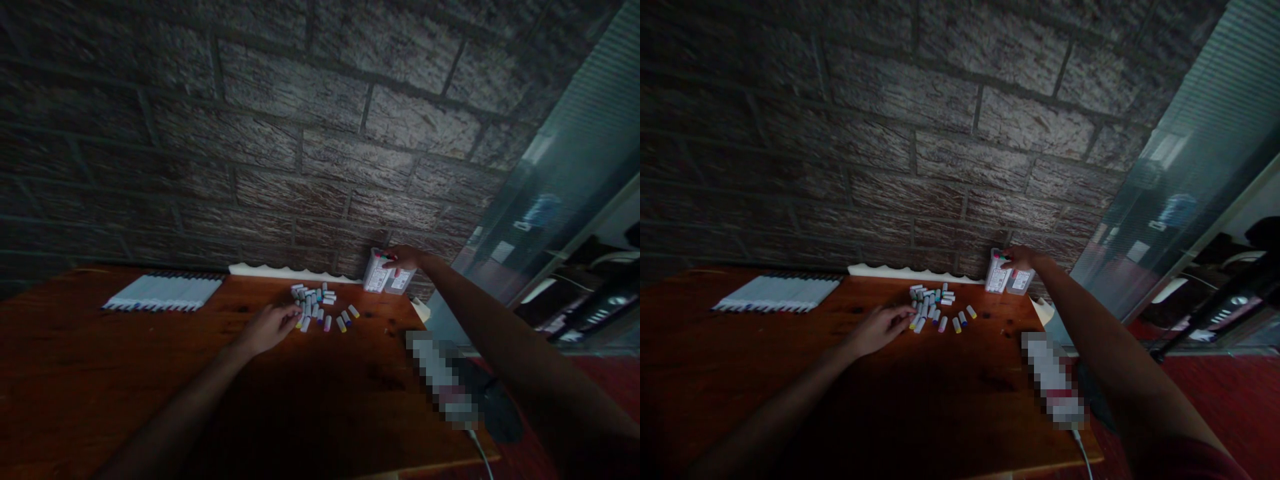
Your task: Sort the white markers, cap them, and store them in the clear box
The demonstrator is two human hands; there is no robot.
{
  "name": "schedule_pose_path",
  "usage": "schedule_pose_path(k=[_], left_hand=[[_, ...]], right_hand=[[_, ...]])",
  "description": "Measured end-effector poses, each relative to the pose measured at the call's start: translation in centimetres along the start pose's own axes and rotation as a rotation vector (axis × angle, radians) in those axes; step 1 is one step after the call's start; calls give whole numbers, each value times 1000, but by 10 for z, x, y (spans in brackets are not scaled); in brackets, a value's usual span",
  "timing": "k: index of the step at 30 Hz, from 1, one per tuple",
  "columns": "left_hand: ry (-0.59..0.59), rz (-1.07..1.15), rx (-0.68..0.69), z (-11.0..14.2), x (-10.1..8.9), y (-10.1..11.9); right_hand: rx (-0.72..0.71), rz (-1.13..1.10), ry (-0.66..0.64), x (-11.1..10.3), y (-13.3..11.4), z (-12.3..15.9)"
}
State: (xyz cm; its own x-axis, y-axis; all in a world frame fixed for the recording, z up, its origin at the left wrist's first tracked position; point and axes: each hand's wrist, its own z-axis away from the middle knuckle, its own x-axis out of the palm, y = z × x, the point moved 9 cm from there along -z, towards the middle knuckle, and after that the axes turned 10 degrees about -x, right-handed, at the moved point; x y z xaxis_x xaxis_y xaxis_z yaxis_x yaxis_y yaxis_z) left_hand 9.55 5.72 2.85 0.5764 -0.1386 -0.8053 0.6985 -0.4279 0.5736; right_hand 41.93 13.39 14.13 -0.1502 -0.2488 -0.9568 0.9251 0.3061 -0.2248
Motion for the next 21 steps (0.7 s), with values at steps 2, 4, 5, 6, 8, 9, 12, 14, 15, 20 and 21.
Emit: schedule_pose_path(k=[2,4,5,6,8,9,12,14,15,20,21], left_hand=[[9,-7,0,0,0,-1],[12,-9,6,0,0,-1],[11,-9,8,1,0,0],[10,-10,9,1,0,0],[13,-12,6,1,-1,1],[13,-12,7,1,-1,2],[11,-12,5,2,-1,2],[14,-9,4,1,-2,1],[15,-8,4,1,-2,0],[12,-12,5,1,-3,-1],[12,-16,0,1,-3,0]], right_hand=[[-8,-19,-8,2,1,0],[5,-56,-36,7,3,-1],[20,-72,-57,10,4,-2],[40,-79,-78,12,6,-3],[79,-66,-106,14,8,-5],[91,-52,-113,14,9,-6],[102,-34,-129,12,10,-11],[98,-34,-143,11,11,-13],[96,-36,-149,11,11,-14],[93,-53,-154,12,13,-16],[94,-56,-152,13,13,-16]])
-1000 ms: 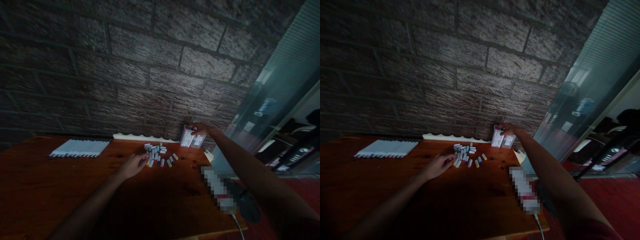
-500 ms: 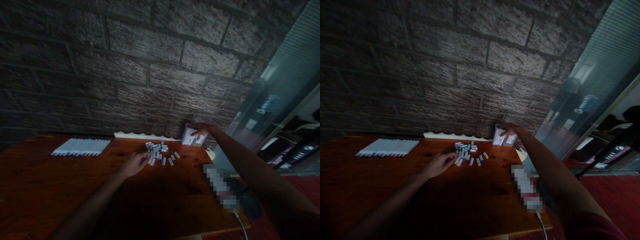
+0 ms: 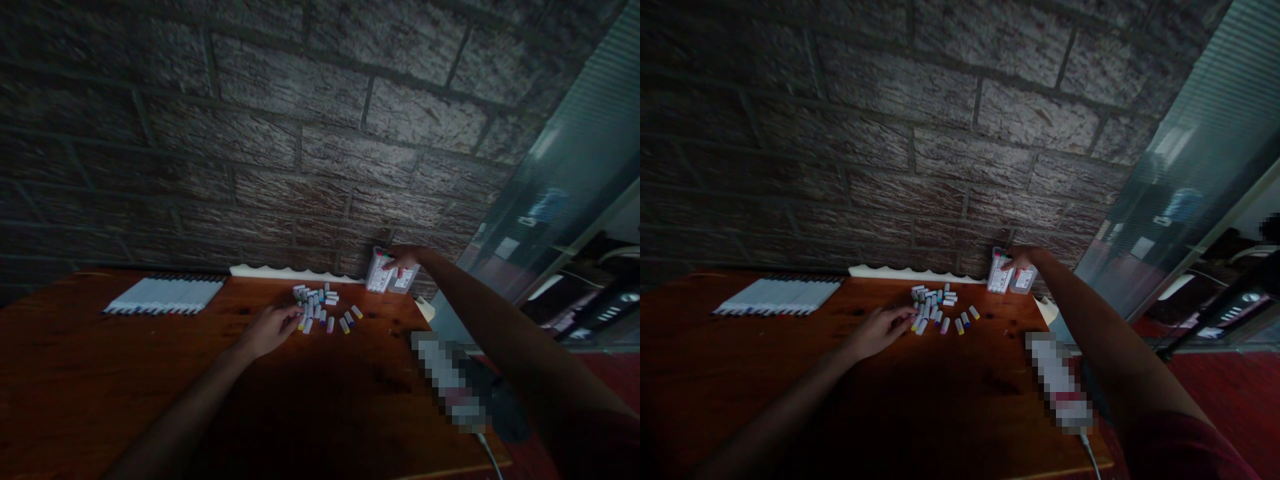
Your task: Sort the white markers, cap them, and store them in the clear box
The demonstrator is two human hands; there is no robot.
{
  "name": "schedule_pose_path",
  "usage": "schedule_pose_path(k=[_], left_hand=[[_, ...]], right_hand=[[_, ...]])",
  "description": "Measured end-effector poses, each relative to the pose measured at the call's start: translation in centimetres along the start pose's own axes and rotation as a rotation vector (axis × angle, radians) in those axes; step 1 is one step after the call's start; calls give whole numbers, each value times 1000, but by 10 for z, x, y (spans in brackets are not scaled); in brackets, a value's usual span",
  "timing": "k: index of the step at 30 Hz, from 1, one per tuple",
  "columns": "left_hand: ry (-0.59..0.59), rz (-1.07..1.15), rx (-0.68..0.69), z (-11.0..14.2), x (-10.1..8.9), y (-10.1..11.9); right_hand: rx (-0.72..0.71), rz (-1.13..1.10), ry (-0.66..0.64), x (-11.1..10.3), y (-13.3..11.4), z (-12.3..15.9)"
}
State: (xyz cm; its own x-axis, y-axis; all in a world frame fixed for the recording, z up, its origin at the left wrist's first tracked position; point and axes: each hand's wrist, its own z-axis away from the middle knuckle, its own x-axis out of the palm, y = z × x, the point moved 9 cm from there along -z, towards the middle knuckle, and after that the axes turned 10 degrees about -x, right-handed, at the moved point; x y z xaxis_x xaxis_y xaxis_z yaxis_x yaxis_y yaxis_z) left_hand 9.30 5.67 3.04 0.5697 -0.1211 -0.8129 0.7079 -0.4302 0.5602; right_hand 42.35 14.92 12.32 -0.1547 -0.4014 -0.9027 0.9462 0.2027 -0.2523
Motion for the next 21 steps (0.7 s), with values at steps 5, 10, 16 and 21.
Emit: schedule_pose_path(k=[5,10,16,21], left_hand=[[7,-21,3,1,-3,4],[24,-19,17,2,-6,6],[13,-15,5,2,-6,5],[29,4,49,1,-7,4]], right_hand=[[-3,-17,11,2,-3,3],[-38,-79,3,-1,-8,6],[3,-70,29,-9,-10,12],[2,-29,99,-27,-9,20]])
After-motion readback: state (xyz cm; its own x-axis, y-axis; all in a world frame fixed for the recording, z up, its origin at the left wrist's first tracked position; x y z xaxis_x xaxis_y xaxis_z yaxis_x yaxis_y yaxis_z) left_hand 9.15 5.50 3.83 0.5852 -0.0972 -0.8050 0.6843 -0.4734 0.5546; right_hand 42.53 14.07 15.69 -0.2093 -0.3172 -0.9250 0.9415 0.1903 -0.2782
